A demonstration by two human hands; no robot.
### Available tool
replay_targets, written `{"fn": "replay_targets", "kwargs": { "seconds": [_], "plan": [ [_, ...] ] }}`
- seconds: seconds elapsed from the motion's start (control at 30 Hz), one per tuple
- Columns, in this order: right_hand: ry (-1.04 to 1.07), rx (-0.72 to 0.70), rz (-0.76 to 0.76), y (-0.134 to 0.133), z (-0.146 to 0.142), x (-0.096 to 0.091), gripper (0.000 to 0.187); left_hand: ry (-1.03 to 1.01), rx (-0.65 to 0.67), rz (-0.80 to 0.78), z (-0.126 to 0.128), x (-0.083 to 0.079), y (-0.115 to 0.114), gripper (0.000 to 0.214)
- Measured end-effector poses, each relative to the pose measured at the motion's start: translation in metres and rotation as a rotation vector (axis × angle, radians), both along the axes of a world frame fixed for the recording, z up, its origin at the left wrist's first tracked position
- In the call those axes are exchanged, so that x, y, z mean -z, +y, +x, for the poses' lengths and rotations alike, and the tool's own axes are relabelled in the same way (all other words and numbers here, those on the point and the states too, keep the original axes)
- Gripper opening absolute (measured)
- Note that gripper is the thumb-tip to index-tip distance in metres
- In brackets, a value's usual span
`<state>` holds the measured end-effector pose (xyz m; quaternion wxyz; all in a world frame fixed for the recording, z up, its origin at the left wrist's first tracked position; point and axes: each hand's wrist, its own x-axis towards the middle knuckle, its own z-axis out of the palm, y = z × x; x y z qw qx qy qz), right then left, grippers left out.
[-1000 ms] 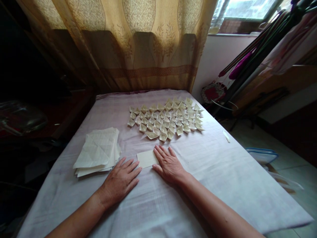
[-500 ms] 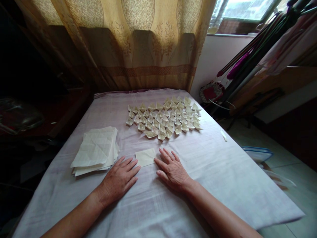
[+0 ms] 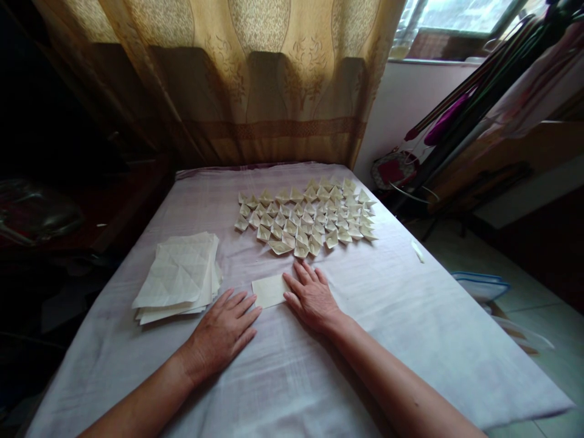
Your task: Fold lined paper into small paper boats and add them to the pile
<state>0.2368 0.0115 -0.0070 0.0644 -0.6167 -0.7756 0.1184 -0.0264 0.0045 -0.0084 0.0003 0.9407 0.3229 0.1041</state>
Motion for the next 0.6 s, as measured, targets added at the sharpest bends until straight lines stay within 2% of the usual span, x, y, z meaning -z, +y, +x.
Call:
{"fn": "replay_targets", "kwargs": {
  "seconds": [0.13,0.37,0.6],
  "plan": [
    [0.005,-0.006,0.004,-0.007,0.002,0.001,0.053,-0.009,-0.022,0.006,0.003,0.000,-0.002,0.033],
    [0.019,-0.042,0.026,-0.040,0.017,0.005,0.051,0.012,-0.020,-0.013,0.004,-0.005,0.000,0.033],
    [0.013,-0.045,0.060,-0.028,0.009,-0.002,0.045,0.027,-0.015,-0.039,0.007,-0.012,0.006,0.030]
  ]
}}
